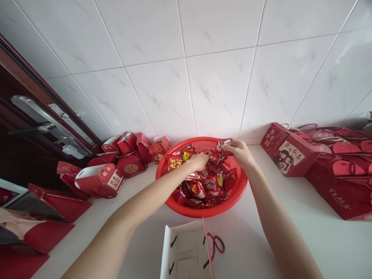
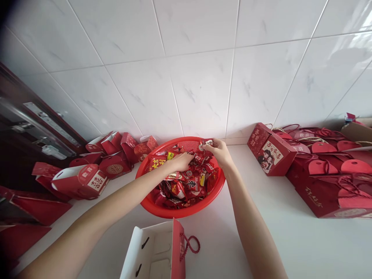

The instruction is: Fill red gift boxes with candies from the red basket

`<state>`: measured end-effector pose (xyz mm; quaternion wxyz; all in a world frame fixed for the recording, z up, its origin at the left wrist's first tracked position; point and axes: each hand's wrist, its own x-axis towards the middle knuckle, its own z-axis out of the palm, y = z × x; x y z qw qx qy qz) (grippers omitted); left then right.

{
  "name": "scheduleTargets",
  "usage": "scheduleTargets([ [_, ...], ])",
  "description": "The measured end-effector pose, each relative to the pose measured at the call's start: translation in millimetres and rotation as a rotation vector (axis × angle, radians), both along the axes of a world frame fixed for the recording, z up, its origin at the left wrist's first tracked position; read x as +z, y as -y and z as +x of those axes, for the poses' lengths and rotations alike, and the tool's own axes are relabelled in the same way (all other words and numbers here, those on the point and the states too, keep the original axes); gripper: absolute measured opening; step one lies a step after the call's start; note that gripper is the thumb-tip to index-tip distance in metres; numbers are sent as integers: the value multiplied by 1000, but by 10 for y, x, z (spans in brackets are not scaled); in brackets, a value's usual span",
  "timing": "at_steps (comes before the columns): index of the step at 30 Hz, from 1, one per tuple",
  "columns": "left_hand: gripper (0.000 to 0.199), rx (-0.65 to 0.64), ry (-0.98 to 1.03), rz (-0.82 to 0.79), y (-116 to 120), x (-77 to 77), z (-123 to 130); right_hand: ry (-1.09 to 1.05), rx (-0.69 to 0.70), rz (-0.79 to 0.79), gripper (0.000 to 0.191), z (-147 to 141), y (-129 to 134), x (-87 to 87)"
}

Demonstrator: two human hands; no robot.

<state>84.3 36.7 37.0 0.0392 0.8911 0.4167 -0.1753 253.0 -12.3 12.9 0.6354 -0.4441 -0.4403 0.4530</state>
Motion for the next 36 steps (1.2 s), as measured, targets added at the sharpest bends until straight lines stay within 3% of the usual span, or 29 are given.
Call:
scheduleTargets([
  [11,33,0,-39,80,-9,-95,48,6,-18,-11,29,-8,-4,-5],
  [17,30,-19,-12,47,-85,-125,14,4,-24,-14,28,-8,0,8],
  [30,42,-129,310,-215,-292,-252,-98,-7,-13,1,29,9,-4,0],
  [36,49,-83,421,-415,-404,-280,-119,-30,-18,11,29,3,-3,8],
])
